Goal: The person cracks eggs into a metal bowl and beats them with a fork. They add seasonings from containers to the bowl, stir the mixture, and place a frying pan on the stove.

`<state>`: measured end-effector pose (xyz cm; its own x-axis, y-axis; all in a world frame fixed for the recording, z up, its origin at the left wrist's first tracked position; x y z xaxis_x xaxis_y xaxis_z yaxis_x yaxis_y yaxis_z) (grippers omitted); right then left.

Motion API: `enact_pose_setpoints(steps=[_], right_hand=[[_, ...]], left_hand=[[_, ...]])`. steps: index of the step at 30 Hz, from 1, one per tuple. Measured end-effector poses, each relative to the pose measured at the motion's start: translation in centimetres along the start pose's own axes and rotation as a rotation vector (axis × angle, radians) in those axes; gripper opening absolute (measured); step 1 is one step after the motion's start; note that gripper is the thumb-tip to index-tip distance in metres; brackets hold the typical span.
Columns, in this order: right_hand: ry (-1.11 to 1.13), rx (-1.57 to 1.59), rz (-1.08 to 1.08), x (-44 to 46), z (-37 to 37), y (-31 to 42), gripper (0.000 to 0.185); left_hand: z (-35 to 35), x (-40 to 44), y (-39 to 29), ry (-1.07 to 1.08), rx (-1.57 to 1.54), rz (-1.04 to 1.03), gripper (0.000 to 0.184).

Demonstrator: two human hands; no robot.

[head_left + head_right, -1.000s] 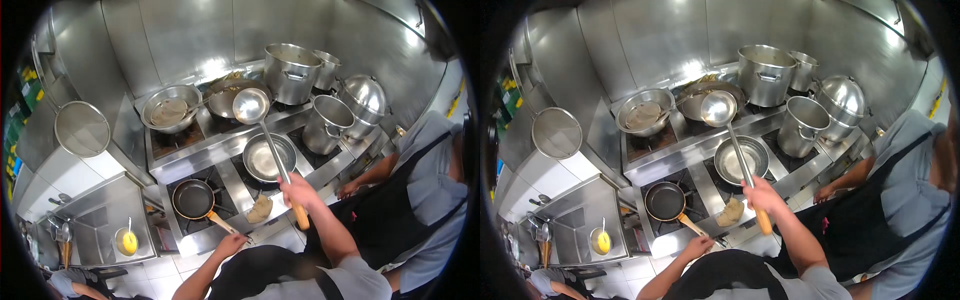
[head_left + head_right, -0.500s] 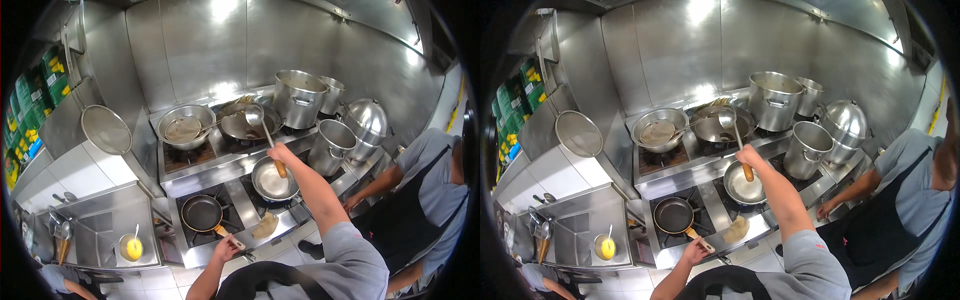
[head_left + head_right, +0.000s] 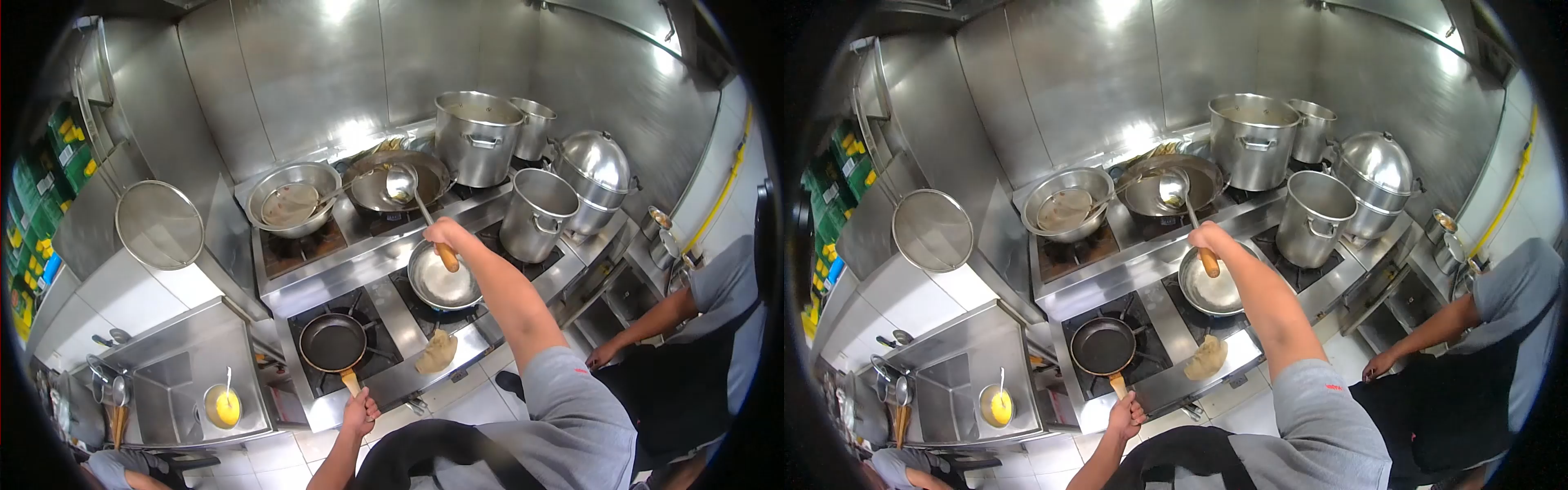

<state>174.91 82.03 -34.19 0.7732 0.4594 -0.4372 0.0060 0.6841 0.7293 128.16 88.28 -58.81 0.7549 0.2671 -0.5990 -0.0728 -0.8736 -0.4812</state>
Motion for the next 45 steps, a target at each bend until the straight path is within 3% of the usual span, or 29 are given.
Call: enact_pose_setpoints(steps=[1,3,11,16,19,23,26,31,35,41,45], right_hand=[[-0.002,0.002,0.002,0.5,-0.1,-0.4,0.025],[0.069,0.331,0.067,1.0,-0.1,-0.9,0.017],[0.103,0.577,0.05,-0.2,1.7,-0.2,0.012],[0.236,0.75,0.051,0.3,2.3,-1.6,0.016],[0.263,0.789,0.073,-4.9,3.1,-1.7,0.012],[0.291,0.708,0.034,-9.7,3.9,-2.4,0.005],[0.336,0.793,0.017,-11.3,3.3,-4.4,0.016],[0.393,0.669,-0.039,-17.2,1.5,-5.8,0.019],[0.309,0.644,0.0,-19.9,-1.7,-7.9,0.019],[0.343,0.377,-0.045,-22.4,-5.4,-9.9,0.017],[0.351,0.208,0.069,-22.9,-7.5,-11.4,0.019]], left_hand=[[-0.2,-0.5,-0.2,-0.005,0.019,-0.009,0.024],[-0.8,-1.2,-0.5,-0.004,0.039,-0.016,0.023],[-9.8,-1.3,-4.5,0.156,0.095,0.014,0.021],[-16.5,4.4,-6.5,0.279,0.101,0.061,0.024],[-20.3,6.9,-7.5,0.312,0.085,0.087,0.025],[-22.5,9.4,-7.7,0.339,0.1,0.071,0.026],[-22.6,10.6,-7.4,0.352,0.065,0.082,0.026],[-21.0,9.1,-6.6,0.355,0.015,0.078,0.025],[-18.6,6.9,-5.8,0.332,0.004,0.077,0.024],[-15.6,4.8,-5.6,0.281,-0.001,0.076,0.023],[-14.1,3.6,-5.6,0.256,0.029,0.047,0.021]])
Point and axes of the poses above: each hand's wrist, its own x-axis towards the middle knuckle, its own z-axis out of the back of the hand, y = z × x, the point moved 2 cm from there along x, towards the middle knuckle, and after that the axes turned 4 degrees about y, right-handed, at the moved point
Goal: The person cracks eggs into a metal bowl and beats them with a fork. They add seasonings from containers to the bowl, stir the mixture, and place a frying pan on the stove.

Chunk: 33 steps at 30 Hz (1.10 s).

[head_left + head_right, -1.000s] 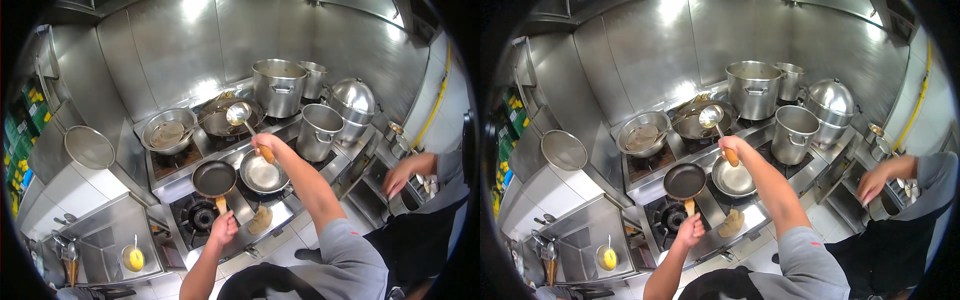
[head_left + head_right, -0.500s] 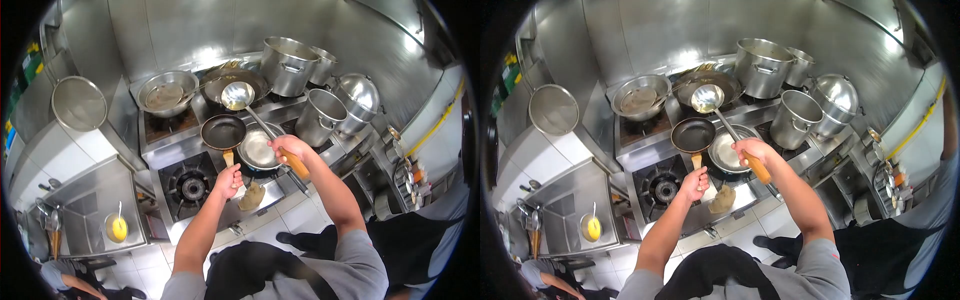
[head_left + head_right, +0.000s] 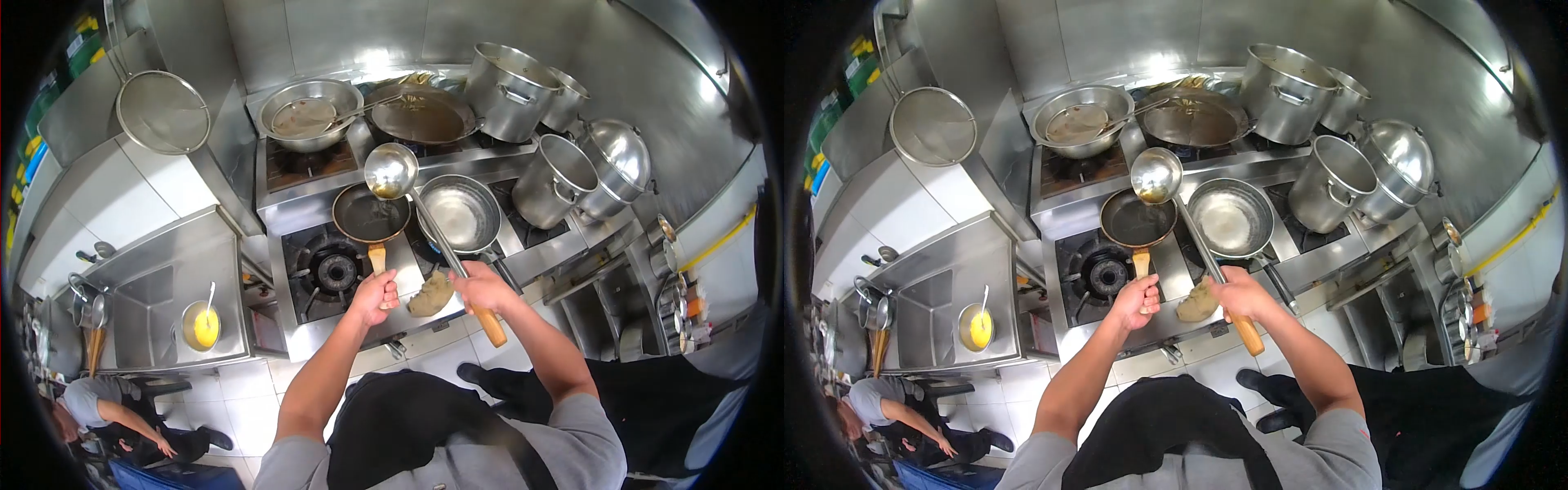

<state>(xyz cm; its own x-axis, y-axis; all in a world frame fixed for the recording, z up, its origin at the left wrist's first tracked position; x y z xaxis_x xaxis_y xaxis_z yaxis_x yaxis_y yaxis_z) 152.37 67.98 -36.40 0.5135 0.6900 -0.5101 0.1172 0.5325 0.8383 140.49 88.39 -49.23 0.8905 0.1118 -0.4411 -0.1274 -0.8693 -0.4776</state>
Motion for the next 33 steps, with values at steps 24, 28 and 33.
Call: enact_pose_setpoints(steps=[24,28,33], right_hand=[[-0.012,-0.143,0.077,-3.1,-3.8,-1.8,0.02],[0.005,-0.012,0.05,-3.3,-3.8,-1.9,0.019],[0.126,0.49,-0.096,-2.6,-3.2,-2.8,0.023]], left_hand=[[3.3,-4.4,1.9,0.003,0.038,0.012,0.016],[3.9,-4.3,2.0,0.004,0.027,0.018,0.017],[4.9,-4.1,2.5,0.025,0.011,0.022,0.017]])
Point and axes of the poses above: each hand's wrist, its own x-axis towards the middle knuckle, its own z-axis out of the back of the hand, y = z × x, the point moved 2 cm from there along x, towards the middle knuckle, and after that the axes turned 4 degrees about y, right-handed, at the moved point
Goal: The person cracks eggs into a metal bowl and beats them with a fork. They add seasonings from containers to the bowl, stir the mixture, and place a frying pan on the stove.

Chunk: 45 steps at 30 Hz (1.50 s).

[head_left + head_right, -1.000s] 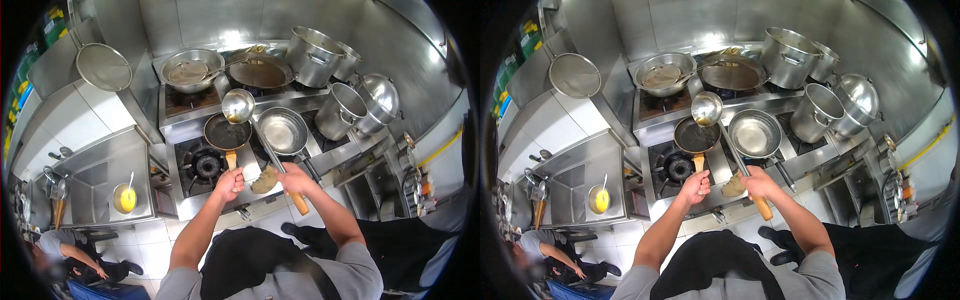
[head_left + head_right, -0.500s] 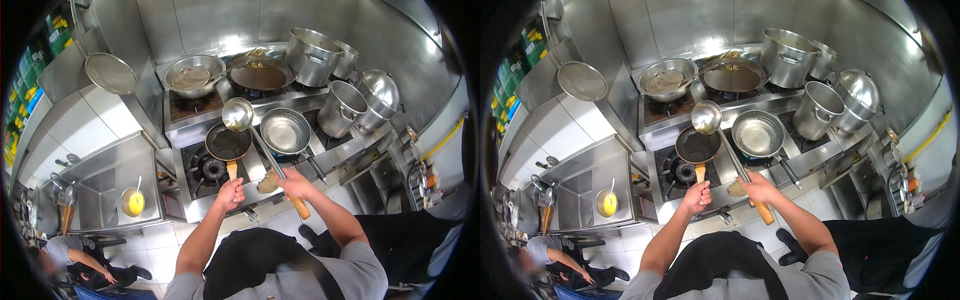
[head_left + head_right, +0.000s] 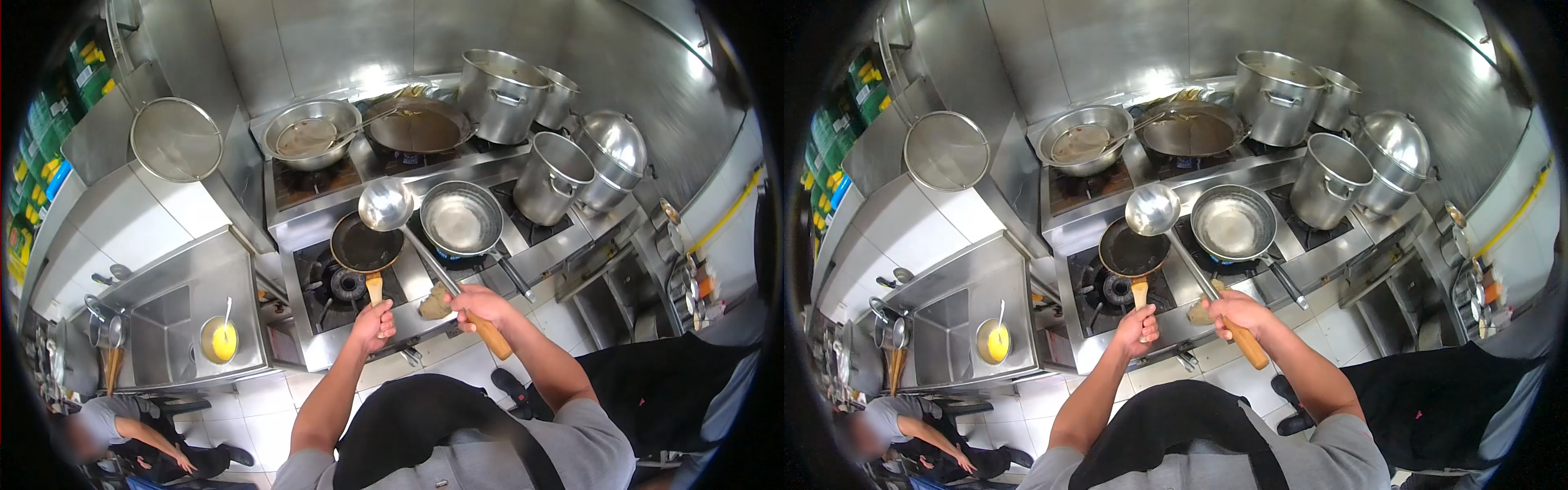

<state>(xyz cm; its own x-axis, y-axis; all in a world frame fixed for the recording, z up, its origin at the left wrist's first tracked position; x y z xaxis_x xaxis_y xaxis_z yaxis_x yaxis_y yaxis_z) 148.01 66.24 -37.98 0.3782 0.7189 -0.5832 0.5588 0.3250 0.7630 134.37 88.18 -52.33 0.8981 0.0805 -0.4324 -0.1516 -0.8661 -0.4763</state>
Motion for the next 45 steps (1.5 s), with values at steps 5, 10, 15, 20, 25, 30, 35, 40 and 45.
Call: enact_pose_setpoints(steps=[5,10,15,20,25,30,35,40,45], right_hand=[[0.032,-0.06,-0.053,0.5,-0.8,-0.9,0.024],[-0.039,-0.397,0.032,1.4,-1.5,-2.7,0.021],[0.019,-0.266,-0.003,1.7,-1.6,-2.5,0.015],[-0.047,-0.623,0.0,1.9,-2.0,-3.4,0.025],[-0.196,-1.08,0.153,3.5,-0.4,-6.4,0.036],[-0.149,-1.038,0.191,3.3,-0.5,-6.1,0.031],[0.174,-0.061,-0.106,2.6,-1.7,-4.5,0.02],[0.263,0.004,-0.027,2.7,-4.2,1.7,0.026],[0.322,-0.05,0.201,10.4,-8.1,10.5,0.019]], left_hand=[[1.0,-0.3,0.2,-0.026,-0.01,-0.014,0.02],[1.9,-0.7,0.6,-0.064,-0.022,-0.036,0.022],[3.4,-0.9,1.0,-0.085,-0.033,-0.037,0.022],[4.9,-0.8,1.9,-0.105,-0.044,-0.049,0.023],[5.4,-0.7,2.5,-0.113,-0.051,-0.056,0.023],[6.6,-0.3,3.3,-0.141,-0.052,-0.064,0.023],[8.3,-0.4,3.8,-0.157,-0.05,-0.085,0.023],[9.2,-0.8,4.0,-0.198,0.019,-0.089,0.024],[9.6,-1.2,4.1,-0.218,0.102,-0.06,0.021]])
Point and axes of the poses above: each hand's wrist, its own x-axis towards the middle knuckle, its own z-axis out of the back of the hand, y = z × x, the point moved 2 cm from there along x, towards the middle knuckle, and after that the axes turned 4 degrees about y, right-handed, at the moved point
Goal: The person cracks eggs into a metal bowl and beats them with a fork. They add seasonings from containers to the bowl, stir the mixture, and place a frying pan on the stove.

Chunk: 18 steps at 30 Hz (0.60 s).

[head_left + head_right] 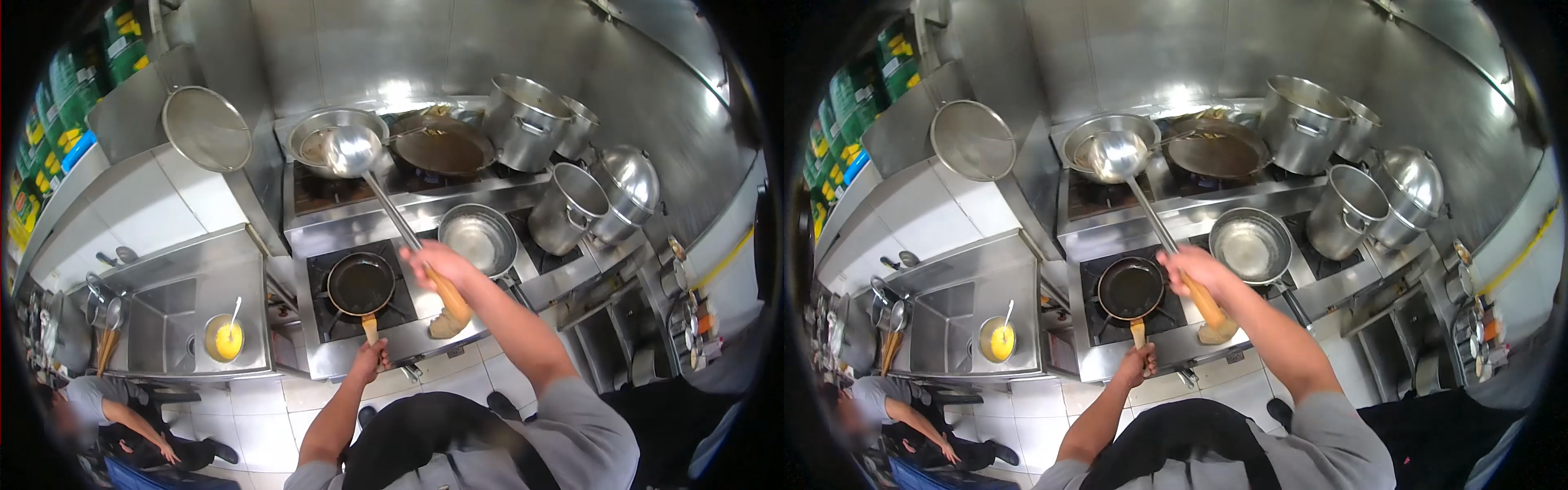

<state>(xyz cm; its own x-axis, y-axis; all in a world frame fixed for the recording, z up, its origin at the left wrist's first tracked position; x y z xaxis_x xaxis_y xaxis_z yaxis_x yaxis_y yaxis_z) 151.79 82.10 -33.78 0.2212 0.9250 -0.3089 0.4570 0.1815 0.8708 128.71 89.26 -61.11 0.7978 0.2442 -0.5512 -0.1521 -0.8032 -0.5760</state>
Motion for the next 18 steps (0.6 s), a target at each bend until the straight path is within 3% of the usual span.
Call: enact_pose_setpoints(steps=[1,6,15,18], right_hand=[[-0.015,0.006,0.033,3.2,0.6,0.4,0.012],[-0.017,0.188,0.173,16.1,0.9,1.6,0.021],[-0.113,0.288,0.086,23.4,-1.4,-0.1,0.017],[-0.089,0.33,0.107,24.1,-1.8,1.2,0.021]], left_hand=[[-0.1,-0.1,0.0,0.002,0.022,0.02,0.02],[-0.4,-0.4,0.3,-0.014,0.028,0.046,0.017],[0.3,-1.9,0.3,-0.121,0.171,0.145,0.017],[0.4,-1.5,-0.3,-0.045,0.2,0.181,0.017]])
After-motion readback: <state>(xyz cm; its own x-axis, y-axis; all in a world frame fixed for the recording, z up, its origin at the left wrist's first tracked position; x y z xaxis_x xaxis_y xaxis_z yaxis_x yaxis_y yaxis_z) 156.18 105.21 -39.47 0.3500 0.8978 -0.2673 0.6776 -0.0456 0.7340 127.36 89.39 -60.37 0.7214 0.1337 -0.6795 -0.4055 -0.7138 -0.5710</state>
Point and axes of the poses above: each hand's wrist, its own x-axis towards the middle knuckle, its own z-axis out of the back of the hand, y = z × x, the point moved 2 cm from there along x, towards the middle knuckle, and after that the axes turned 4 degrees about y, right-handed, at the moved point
